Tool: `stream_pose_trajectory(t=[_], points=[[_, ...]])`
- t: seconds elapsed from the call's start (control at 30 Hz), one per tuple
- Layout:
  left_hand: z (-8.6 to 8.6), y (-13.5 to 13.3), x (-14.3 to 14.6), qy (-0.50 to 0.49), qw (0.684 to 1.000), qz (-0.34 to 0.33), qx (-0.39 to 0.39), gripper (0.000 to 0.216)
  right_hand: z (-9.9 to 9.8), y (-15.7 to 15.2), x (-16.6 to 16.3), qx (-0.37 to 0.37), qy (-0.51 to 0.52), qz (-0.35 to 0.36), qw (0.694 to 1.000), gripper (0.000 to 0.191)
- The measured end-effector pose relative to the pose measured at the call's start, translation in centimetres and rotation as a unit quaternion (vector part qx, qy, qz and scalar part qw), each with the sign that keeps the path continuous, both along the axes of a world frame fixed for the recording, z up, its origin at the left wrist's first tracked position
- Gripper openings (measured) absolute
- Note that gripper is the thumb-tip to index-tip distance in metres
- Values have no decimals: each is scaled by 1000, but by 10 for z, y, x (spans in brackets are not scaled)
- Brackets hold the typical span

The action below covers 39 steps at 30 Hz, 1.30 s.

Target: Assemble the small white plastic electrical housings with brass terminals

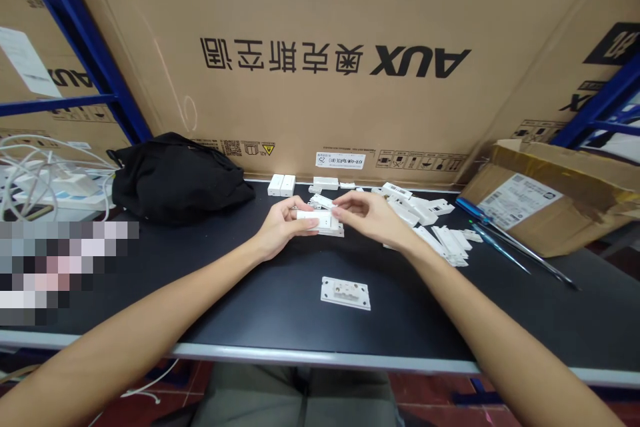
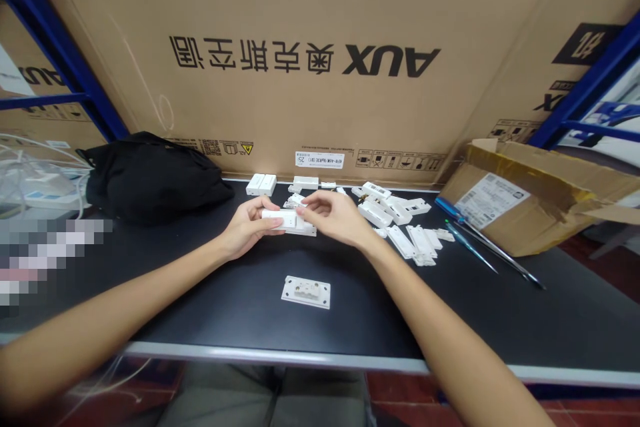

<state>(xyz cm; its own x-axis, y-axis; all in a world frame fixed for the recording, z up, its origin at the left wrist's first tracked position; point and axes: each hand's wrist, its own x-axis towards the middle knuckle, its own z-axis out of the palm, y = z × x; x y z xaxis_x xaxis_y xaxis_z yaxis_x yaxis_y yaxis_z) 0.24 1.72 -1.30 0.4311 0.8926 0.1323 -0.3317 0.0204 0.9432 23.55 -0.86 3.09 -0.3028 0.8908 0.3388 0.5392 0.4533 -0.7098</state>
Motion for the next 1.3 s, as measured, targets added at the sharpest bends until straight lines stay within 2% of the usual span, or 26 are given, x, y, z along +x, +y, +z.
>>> stream_pose_trajectory(t=[0.1, 0.2, 0.37, 0.5, 0.7, 1.03, 1.3], points=[[0, 3, -1, -7, 1000, 16, -3, 44, 10, 4, 28, 38, -94, -30, 994, 17], [1, 7, -3, -17, 999, 35, -8, 42, 7, 11, 44, 48, -188, -23, 981, 14], [4, 7, -2, -20, 999, 32, -17, 43, -10, 19, 37, 49, -282, 7, 958, 18], [3, 6, -1, -16, 999, 20, -24, 42, -16, 20, 32, 55, -323, 11, 945, 22], [0, 8, -1, -12, 999, 12, -27, 41, -16, 21, 38, 64, -347, -4, 936, 25], [1, 7, 0, -5, 999, -6, -36, 43, -24, 25, 33, 78, -333, 11, 939, 28], [0, 4, 2, -4, 999, -29, -38, 38, -20, 19, 25, 65, -270, 2, 961, 24]])
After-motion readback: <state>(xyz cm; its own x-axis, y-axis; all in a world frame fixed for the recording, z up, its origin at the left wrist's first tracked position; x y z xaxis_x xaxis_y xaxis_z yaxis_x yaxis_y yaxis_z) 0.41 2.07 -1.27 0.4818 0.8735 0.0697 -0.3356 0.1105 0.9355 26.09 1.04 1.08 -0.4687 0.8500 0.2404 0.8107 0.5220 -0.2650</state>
